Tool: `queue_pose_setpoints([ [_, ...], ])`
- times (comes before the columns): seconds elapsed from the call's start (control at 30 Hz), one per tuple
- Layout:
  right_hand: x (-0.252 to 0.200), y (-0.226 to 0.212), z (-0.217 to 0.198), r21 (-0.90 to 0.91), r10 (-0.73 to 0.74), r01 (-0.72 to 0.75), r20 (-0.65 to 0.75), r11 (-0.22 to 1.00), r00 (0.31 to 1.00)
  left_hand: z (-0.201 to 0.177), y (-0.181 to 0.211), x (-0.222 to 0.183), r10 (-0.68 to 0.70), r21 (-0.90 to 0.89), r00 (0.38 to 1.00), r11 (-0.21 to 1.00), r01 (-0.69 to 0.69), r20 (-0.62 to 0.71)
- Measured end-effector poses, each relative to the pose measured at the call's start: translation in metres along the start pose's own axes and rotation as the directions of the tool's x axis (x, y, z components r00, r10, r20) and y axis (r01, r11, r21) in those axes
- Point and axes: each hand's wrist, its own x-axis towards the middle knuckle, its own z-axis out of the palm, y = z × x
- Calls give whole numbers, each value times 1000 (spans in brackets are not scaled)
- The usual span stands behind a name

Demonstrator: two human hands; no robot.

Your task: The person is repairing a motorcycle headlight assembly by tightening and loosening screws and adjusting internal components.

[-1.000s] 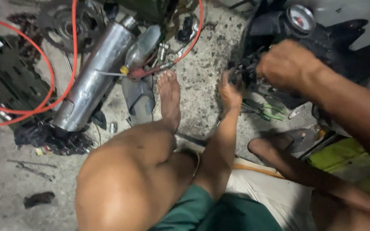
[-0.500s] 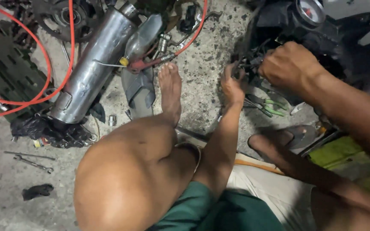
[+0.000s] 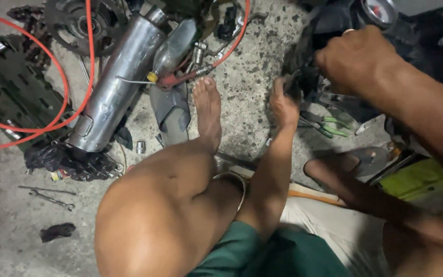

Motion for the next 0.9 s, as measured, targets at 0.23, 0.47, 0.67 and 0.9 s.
queue_pose_setpoints([
  [0.23, 5, -10, 4, 400, 22, -49, 72, 915, 997, -7, 10, 5, -94, -2, 994, 996, 94, 55],
  [0.47, 3, -2, 33, 428, 144, -180, 116, 886, 983, -7, 17, 13, -44, 11, 998, 999, 45, -51],
  [0.67, -10, -36, 31, 159, 0, 25, -152, 987, 988, 12, -1, 12, -73, -28, 993, 997, 71, -88],
  [0.9, 11, -23, 29, 666, 216, -356, 286, 655, 933, -4, -8, 16, -69, 6, 997, 998, 69, -30],
])
